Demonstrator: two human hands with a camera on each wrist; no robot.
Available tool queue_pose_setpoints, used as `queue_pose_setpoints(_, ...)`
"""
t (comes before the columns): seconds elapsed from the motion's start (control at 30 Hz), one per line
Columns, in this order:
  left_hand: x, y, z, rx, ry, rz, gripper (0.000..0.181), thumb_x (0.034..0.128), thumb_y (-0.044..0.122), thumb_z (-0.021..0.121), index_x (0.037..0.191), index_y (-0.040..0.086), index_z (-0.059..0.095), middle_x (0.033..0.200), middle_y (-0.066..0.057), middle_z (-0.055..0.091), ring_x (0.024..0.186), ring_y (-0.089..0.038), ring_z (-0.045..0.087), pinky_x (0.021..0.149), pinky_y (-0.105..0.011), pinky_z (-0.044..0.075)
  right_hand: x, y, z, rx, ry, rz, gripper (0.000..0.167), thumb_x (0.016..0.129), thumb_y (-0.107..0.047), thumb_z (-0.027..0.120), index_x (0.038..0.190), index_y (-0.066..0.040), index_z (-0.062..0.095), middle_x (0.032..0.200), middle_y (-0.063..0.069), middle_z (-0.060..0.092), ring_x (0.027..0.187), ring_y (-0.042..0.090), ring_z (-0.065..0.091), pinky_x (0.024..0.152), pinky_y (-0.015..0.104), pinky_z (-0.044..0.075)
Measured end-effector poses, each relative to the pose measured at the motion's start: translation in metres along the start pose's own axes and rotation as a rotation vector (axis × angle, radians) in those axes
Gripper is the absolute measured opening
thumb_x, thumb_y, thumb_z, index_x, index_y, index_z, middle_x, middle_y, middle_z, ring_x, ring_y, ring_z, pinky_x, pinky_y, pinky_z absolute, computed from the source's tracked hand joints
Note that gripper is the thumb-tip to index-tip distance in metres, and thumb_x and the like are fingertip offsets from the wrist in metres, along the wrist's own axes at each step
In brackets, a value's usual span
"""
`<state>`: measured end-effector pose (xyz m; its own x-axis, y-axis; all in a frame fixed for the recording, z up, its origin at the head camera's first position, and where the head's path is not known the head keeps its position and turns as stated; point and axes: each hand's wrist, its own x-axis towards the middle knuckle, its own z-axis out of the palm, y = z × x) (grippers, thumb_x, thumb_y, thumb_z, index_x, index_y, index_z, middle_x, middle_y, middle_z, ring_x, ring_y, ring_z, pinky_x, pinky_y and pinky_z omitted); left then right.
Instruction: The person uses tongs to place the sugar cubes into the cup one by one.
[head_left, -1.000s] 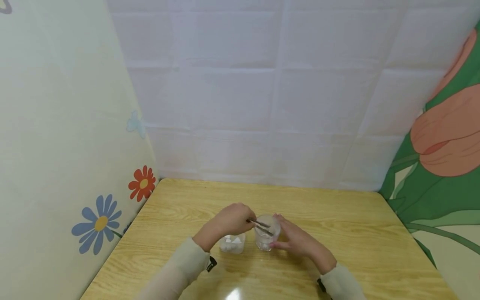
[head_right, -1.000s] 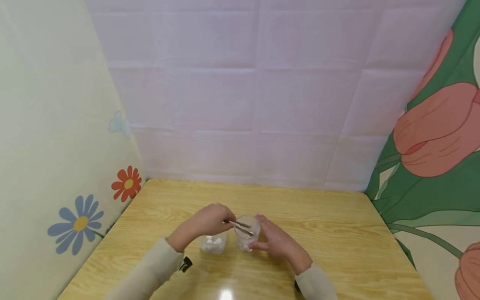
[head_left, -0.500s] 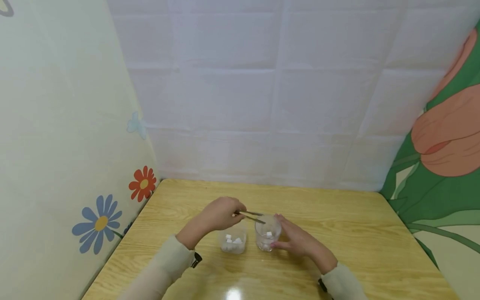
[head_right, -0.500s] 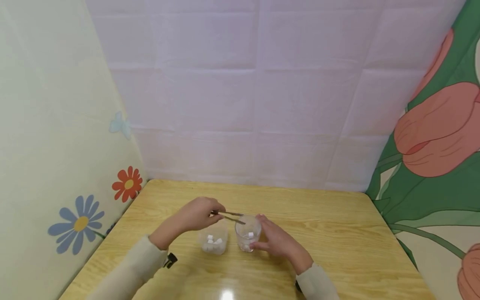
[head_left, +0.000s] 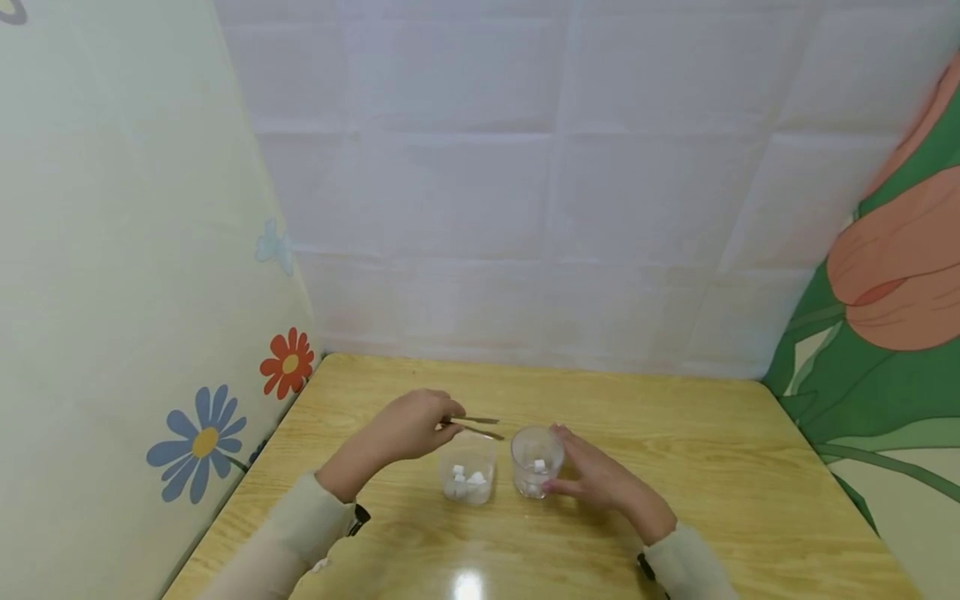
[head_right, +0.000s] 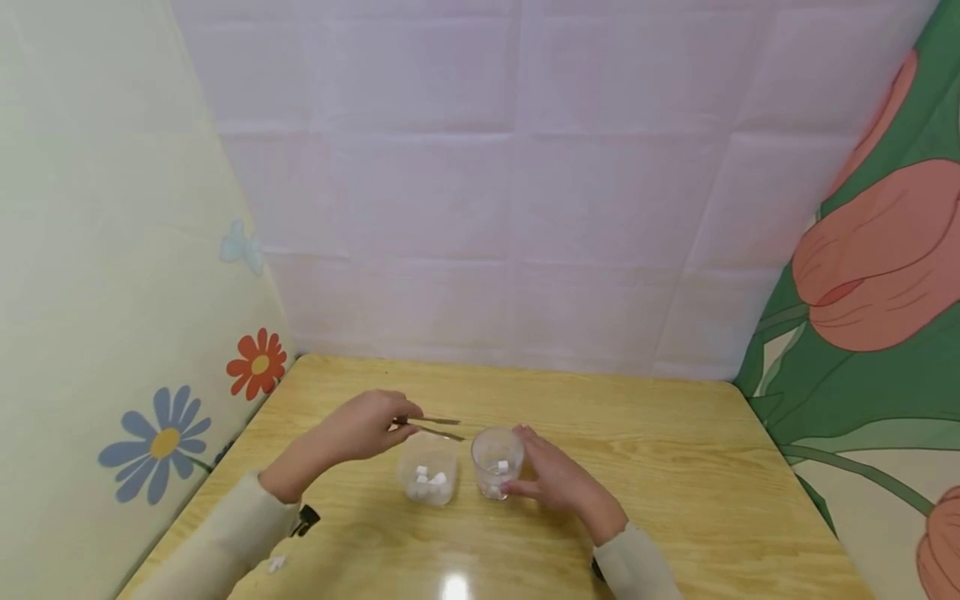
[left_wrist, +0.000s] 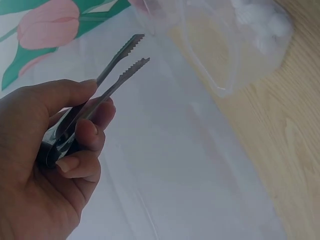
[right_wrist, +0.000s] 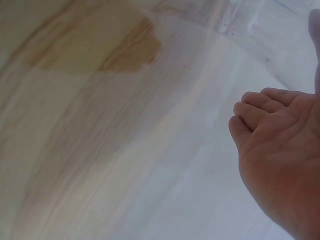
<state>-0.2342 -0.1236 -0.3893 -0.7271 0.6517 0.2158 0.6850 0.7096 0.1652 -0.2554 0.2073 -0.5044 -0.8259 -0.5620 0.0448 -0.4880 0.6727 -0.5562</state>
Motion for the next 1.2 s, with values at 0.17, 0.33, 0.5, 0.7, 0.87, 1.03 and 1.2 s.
queue_pose_setpoints(0.17,-0.01,-0.007,-0.002,0.002,-0.009,-0.01,0.016,0.0959,0.019,0.072,0.107,0.009,0.076,0.09,0.001,0.069,0.076,-0.008,0.064,0.067,-0.024,0.053,0.0,0.0,0.0,0.001,-0.001,-0.002,0.106,0.086,-0.052,0.075,0.156,0.009,0.024,0.16,0.031,0.024,0.147,0.047,0.027,0.117,0.06,0.023)
queue_pose_setpoints(0.33,-0.02,-0.014,-0.002,-0.011,-0.038,-0.027,0.015,0.0954,0.017,0.072,0.106,0.007,0.077,0.092,-0.001,0.07,0.076,-0.007,0.065,0.067,-0.023,0.054,0.0,0.0,0.0,0.003,-0.003,0.003,0.105,0.086,-0.052,0.074,0.156,0.009,0.024,0.16,0.031,0.024,0.147,0.048,0.027,0.117,0.06,0.023)
queue_pose_setpoints(0.5,-0.027,-0.018,-0.002,-0.017,-0.076,-0.055,0.014,0.0946,0.016,0.073,0.105,0.007,0.077,0.093,-0.002,0.072,0.078,-0.008,0.067,0.068,-0.024,0.055,0.0,-0.002,-0.001,0.005,0.0,0.004,0.103,0.087,-0.05,0.075,0.156,0.009,0.024,0.16,0.031,0.025,0.146,0.048,0.028,0.117,0.06,0.023)
queue_pose_setpoints(0.7,-0.029,-0.019,0.004,-0.005,-0.118,-0.051,0.01,0.092,0.012,0.075,0.099,0.007,0.077,0.088,0.0,0.071,0.072,-0.006,0.064,0.063,-0.023,0.053,0.0,-0.003,-0.002,0.01,0.001,-0.001,0.102,0.087,-0.048,0.075,0.155,0.01,0.025,0.159,0.032,0.025,0.146,0.049,0.028,0.117,0.06,0.023)
queue_pose_setpoints(0.87,-0.029,-0.018,0.01,0.017,-0.159,-0.046,0.007,0.0923,0.012,0.073,0.087,0.011,0.076,0.075,0.006,0.065,0.059,-0.001,0.049,0.056,-0.022,0.044,-0.001,-0.003,-0.001,0.018,-0.001,0.001,0.102,0.087,-0.048,0.076,0.155,0.009,0.025,0.159,0.032,0.025,0.146,0.049,0.027,0.117,0.061,0.023)
queue_pose_setpoints(1.03,-0.029,-0.019,0.013,0.039,-0.168,-0.048,0.014,0.0907,0.01,0.072,0.078,0.014,0.073,0.069,0.008,0.06,0.055,-0.002,0.042,0.054,-0.023,0.039,-0.001,-0.003,0.0,0.025,-0.009,0.01,0.103,0.088,-0.049,0.075,0.156,0.009,0.023,0.16,0.032,0.023,0.147,0.049,0.026,0.117,0.061,0.022)
queue_pose_setpoints(1.2,-0.026,-0.02,0.017,0.089,-0.162,-0.044,0.015,0.0883,0.009,0.073,0.075,0.016,0.072,0.068,0.007,0.06,0.057,-0.004,0.047,0.055,-0.024,0.043,-0.001,-0.004,-0.001,0.011,-0.007,0.011,0.103,0.088,-0.049,0.074,0.156,0.009,0.023,0.16,0.031,0.024,0.147,0.049,0.027,0.117,0.061,0.023)
